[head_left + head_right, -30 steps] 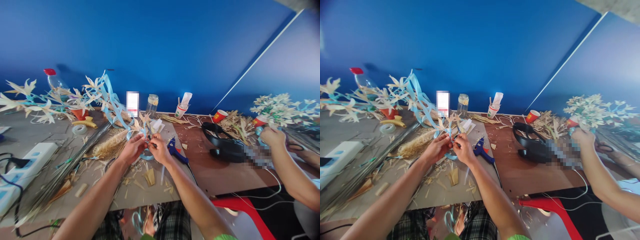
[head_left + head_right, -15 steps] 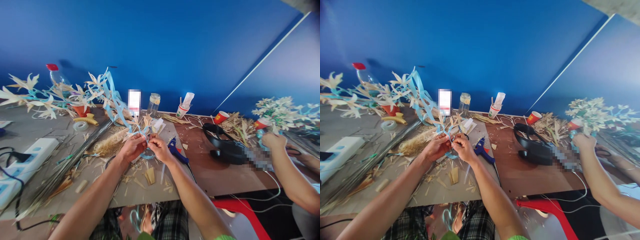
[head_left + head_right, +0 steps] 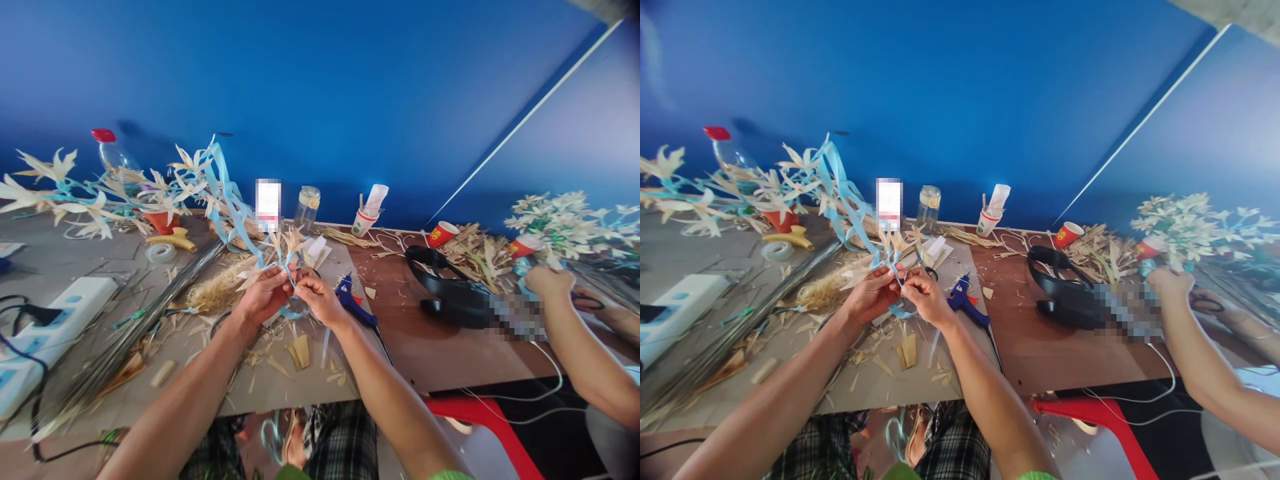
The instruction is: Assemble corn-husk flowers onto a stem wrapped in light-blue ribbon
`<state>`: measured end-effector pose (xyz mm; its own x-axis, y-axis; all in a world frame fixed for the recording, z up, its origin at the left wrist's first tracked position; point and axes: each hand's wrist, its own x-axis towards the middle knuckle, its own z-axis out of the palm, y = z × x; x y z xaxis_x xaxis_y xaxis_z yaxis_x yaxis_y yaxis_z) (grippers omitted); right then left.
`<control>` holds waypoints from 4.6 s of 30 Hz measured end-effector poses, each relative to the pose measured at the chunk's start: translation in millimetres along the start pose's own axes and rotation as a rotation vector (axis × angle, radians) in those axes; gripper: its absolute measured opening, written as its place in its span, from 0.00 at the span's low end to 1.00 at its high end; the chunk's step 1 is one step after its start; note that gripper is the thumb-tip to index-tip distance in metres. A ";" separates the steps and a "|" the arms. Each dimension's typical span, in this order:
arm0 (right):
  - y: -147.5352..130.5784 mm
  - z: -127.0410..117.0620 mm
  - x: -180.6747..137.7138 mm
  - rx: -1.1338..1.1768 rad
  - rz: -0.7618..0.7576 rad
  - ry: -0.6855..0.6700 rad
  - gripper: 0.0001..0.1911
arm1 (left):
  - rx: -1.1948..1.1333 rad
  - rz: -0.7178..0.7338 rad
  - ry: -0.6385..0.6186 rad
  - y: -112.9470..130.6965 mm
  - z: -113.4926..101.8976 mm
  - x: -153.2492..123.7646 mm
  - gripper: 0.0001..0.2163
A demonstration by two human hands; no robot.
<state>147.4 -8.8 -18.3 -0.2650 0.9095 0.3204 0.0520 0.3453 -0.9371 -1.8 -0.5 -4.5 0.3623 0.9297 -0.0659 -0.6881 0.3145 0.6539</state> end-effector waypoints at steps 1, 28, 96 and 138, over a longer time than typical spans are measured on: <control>-0.4 0.1 -0.2 -0.019 -0.003 -0.001 0.14 | 0.019 0.008 0.011 -0.5 0.0 0.3 0.11; -2.0 0.8 1.7 -0.233 -0.046 0.003 0.10 | 0.386 0.166 0.139 -11.4 -5.1 7.7 0.13; -6.8 -2.0 0.4 -0.201 -0.035 0.083 0.09 | 0.112 -0.029 0.031 -7.7 -2.6 3.1 0.11; -7.5 -2.6 -2.3 0.310 0.346 -0.190 0.18 | 0.123 0.073 0.001 12.3 -0.8 -2.4 0.11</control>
<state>150.1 -12.9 -11.7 -0.4548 0.8904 -0.0203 -0.1133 -0.0804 -0.9903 -11.7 1.3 3.0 0.3135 0.9495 -0.0156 -0.6302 0.2203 0.7445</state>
